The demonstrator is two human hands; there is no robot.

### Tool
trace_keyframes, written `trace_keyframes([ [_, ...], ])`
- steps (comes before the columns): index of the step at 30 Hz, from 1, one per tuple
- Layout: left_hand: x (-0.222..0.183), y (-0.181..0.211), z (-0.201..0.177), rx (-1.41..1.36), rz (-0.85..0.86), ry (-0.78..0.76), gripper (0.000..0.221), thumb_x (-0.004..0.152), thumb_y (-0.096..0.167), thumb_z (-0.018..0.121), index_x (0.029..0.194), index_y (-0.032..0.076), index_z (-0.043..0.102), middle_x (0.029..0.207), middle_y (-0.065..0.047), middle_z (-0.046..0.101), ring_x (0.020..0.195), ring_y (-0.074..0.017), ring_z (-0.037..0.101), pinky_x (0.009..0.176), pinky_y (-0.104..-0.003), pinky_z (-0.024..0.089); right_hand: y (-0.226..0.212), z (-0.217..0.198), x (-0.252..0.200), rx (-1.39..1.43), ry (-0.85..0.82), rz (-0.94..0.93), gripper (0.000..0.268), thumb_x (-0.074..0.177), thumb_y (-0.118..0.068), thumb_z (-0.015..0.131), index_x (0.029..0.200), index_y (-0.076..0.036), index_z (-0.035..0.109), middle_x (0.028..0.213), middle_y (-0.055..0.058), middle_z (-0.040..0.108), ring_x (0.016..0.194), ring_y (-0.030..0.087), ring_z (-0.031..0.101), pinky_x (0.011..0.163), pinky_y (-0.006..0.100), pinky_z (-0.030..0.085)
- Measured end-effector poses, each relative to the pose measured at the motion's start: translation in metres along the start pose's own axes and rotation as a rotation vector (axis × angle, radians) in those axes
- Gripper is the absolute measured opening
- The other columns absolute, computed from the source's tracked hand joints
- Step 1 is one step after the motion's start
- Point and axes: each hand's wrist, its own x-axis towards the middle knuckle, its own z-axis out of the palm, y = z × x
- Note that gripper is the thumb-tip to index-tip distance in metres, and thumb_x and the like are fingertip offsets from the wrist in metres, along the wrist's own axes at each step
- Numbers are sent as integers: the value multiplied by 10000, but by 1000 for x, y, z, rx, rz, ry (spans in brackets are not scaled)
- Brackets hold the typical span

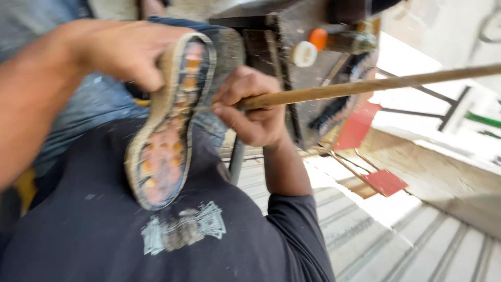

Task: Applying adhesive to the inner surface of a shoe sole using a brush

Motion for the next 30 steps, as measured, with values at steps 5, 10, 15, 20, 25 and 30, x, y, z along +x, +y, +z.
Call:
trace_keyframes([
  [5, -28, -3, 8, -137, -379, 258, 763, 579, -180, 627, 1297, 59, 525, 996, -177, 720, 850, -296, 697, 715, -453, 553, 47, -95, -40, -171, 561, -186, 63, 975, -26, 661, 1004, -76, 636, 896, 124, 662, 714, 197, 658, 595, 285, 584],
  [10, -37, -55, 15, -935, 190, 196, 643, 773, 253, 685, 1327, -63, 602, 1178, -192, 718, 1083, -469, 751, 934, -600, 605, 92, -160, -79, -263, 1000, 140, 140, 887, 78, 617, 963, -34, 655, 838, 155, 690, 707, 250, 756, 617, 333, 694],
  [15, -9, -39, 46, -824, -172, 825, 575, 1055, 644, 444, 960, 113, 646, 779, -40, 643, 596, -176, 684, 417, -345, 549, 122, -168, -86, -596, 901, 256, 179, 829, 37, 732, 925, -86, 645, 803, 67, 675, 671, 140, 648, 588, 237, 581],
  [20, -11, -50, 31, -901, -174, 993, 429, 940, 633, 638, 975, 206, 605, 939, 44, 621, 796, -81, 611, 769, -222, 558, 137, -170, -87, -691, 854, 258, 172, 837, -8, 754, 933, -107, 651, 851, 35, 682, 752, 129, 657, 703, 240, 611],
  [25, -4, -22, 32, -1074, -70, 962, 528, 831, 573, 691, 1173, 171, 668, 1254, -20, 703, 1264, -151, 693, 1197, -295, 566, 134, -171, -89, -439, 977, 222, 162, 825, 36, 757, 916, -54, 658, 749, 93, 711, 585, 146, 668, 494, 240, 603],
  [30, -13, -64, 19, -972, 90, 1189, 341, 1052, 343, 636, 784, 213, 469, 800, 29, 483, 739, -115, 461, 792, -318, 420, 165, -180, -116, 362, 1315, 198, 236, 925, 37, 616, 1124, -69, 545, 1016, 266, 742, 795, 360, 757, 585, 392, 650],
])
